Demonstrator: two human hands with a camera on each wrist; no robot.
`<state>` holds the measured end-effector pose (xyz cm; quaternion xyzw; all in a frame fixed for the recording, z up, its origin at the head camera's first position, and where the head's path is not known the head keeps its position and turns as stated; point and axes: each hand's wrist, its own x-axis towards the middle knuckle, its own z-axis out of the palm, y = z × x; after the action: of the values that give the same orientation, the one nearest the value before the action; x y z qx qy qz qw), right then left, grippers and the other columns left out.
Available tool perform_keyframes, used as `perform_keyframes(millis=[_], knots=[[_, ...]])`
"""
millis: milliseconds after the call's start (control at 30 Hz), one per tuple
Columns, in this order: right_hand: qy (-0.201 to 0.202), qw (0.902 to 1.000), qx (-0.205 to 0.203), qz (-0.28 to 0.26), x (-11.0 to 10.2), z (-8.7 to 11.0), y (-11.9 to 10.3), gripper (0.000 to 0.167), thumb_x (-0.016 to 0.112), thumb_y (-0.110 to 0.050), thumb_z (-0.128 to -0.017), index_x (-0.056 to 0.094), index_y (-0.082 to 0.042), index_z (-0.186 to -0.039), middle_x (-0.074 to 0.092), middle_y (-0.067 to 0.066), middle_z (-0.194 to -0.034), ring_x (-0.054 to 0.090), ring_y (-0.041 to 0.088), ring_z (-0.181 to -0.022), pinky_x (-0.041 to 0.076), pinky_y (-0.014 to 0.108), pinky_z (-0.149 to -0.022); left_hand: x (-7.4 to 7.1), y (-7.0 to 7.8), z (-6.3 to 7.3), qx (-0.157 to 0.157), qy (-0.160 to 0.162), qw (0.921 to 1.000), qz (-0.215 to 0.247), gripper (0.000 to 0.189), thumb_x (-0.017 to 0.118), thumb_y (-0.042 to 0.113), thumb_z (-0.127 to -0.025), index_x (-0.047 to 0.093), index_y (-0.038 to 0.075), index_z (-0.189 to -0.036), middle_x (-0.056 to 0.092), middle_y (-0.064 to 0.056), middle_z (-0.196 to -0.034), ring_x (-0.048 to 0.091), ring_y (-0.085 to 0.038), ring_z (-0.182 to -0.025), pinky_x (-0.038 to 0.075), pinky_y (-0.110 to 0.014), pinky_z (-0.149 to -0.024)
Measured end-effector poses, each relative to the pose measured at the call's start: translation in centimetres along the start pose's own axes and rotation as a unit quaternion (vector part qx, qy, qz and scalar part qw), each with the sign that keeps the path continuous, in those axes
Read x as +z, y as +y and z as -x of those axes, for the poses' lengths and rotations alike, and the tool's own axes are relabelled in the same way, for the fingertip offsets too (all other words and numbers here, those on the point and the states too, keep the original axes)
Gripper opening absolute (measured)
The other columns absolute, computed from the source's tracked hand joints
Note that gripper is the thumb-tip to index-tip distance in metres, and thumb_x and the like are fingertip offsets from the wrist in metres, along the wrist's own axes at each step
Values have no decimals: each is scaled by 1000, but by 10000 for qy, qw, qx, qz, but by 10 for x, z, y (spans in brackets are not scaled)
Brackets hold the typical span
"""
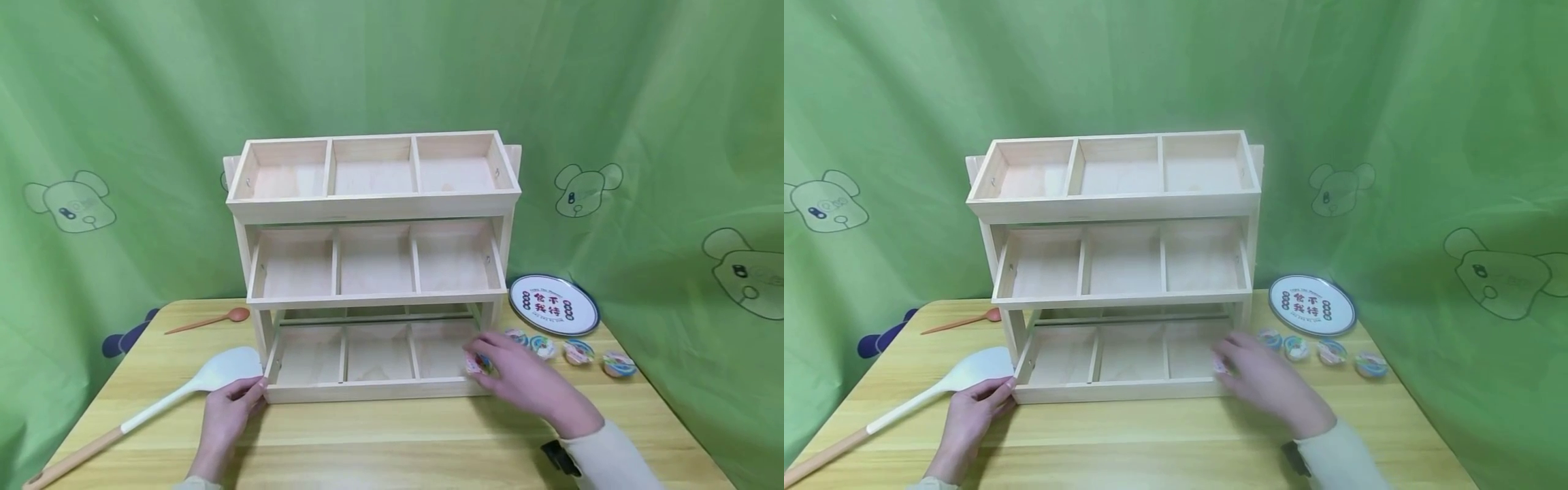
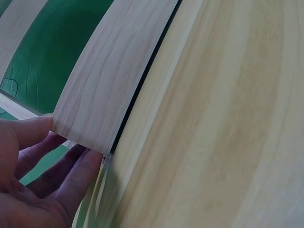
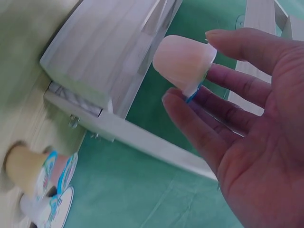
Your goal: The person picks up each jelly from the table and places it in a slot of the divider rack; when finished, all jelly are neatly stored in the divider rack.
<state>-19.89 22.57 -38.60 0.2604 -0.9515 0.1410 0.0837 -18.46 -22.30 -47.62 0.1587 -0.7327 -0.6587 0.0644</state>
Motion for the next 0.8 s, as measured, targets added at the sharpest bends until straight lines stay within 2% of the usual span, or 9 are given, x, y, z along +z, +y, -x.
perform_keyframes(millis=[300,400,633,800], knots=[[-196,9995,-212,-145,1,-15,-10,36,77,-17,-84,67,-8,-118,58,-1,-109,60,19,-93,59,33,-77,0,1,0,-61,-72,9999,62,30,67,5,-93,63,-11,-119,62,-24,-120,66,-12,-90,59,-25,-84],[-187,9991,-341,-144,1,-22,-13,34,78,-16,-83,67,-7,-115,58,-1,-107,60,19,-91,59,33,-76,0,0,-1,-62,-78,9999,57,30,68,5,-93,63,-11,-118,62,-23,-119,66,-13,-91,59,-25,-84],[-247,9984,-458,-203,9,-36,-20,38,79,-22,-83,67,-9,-116,59,0,-111,61,18,-96,60,35,-83,-1,-2,-2,-55,-69,9999,58,32,69,7,-93,63,-11,-118,64,-20,-116,66,-10,-88,59,-24,-84],[-340,9970,-543,-425,17,-43,-24,40,79,-24,-83,67,-8,-118,59,1,-112,62,21,-95,59,36,-83,-2,-2,-3,-35,-87,9999,85,32,69,7,-93,63,-11,-118,64,-20,-116,65,-8,-86,59,-24,-84]])
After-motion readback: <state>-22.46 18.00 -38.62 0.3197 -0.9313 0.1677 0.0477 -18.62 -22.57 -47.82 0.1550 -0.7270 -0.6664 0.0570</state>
